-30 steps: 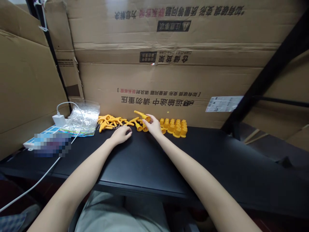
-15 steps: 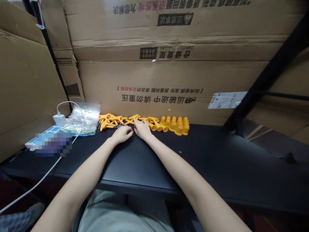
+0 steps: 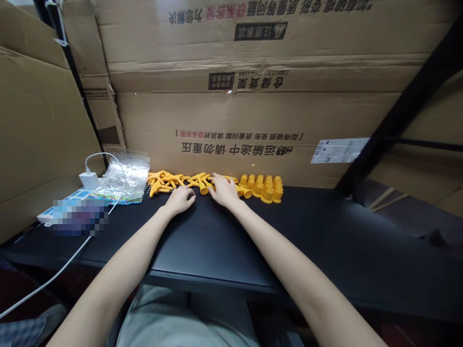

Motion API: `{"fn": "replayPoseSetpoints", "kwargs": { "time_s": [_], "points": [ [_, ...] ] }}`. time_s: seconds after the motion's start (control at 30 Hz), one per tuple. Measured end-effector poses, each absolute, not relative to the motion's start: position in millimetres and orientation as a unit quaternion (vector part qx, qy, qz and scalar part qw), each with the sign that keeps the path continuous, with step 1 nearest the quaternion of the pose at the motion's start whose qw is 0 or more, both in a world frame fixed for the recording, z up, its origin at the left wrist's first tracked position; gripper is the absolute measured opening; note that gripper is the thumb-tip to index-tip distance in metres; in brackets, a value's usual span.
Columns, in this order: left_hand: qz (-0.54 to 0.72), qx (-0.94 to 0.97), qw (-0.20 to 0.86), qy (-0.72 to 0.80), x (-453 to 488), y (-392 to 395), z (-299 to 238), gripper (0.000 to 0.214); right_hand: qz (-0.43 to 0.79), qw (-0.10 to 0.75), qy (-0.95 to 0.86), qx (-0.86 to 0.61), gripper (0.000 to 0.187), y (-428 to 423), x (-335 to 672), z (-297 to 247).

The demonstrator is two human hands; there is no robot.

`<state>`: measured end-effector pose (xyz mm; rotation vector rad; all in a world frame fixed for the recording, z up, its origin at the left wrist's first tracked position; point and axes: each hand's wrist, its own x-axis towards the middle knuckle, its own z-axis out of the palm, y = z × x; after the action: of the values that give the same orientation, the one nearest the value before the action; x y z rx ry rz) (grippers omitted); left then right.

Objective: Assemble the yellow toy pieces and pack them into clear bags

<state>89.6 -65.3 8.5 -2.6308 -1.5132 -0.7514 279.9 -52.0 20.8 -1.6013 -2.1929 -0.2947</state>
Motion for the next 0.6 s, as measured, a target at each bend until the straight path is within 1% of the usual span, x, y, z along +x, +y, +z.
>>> {"fn": "replayPoseSetpoints", "kwargs": {
  "time_s": [0.1, 0.3, 0.4, 0.6],
  "points": [
    [-0.247, -0.811, 0.026, -0.530, 87, -65, 11, 0.024, -0.113, 0.231, -0.727, -0.637, 0.038, -59, 314, 40],
    [-0.237, -0.754, 0.033, -0.611, 91, -56, 16, 0.027, -0.138, 0.224, -0.577, -0.773, 0.033, -76, 383, 58],
    [-0.210, -0.756, 0.042, -0.619, 98, -45, 18, 0.030, -0.131, 0.196, -0.543, -0.806, 0.034, -80, 395, 58],
    [-0.144, -0.759, 0.048, -0.633, 110, -20, 15, 0.033, -0.122, 0.124, -0.557, -0.812, 0.035, -79, 390, 55]
  ]
}}
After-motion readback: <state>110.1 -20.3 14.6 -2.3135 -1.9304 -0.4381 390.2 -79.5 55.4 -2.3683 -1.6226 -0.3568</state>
